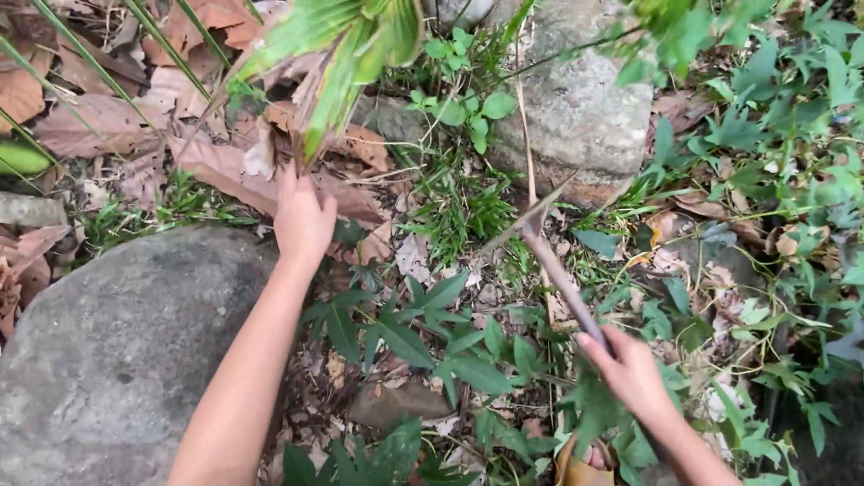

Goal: Clearing weeds and digging in the soil using a small hand pickaxe.

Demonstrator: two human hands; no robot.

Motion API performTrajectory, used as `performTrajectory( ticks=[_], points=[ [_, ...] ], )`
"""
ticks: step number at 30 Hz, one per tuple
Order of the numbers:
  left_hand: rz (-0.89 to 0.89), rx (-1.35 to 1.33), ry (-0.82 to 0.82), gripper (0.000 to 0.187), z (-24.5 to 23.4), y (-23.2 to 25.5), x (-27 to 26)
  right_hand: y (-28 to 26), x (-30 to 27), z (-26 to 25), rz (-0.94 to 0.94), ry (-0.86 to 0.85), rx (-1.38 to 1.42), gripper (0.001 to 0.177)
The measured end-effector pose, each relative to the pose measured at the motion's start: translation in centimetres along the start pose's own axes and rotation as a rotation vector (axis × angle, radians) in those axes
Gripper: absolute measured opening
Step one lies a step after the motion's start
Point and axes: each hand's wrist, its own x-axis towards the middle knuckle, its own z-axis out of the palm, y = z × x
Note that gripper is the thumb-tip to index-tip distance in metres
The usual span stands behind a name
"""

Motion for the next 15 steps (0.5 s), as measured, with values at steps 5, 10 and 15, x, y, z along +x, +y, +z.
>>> performTrajectory(
  ticks=[5,10,15],
  points=[
    [-0.028,0.040,-0.053,0.038,-0.9,0.2,-0.7,-6.8,1.8,-1.6,-0.083,0.191,0.461,0.022],
    [-0.007,0.081,-0.096,0.032,-1.0,-0.1,-1.2,-8.3,6.2,3.5,-0.182,0.237,0.537,0.020],
    [0.022,0.032,-0.075,0.042,-1.4,0.5,-1.9,-4.1,8.8,8.1,-0.165,0.143,0.102,0.029]
  ],
)
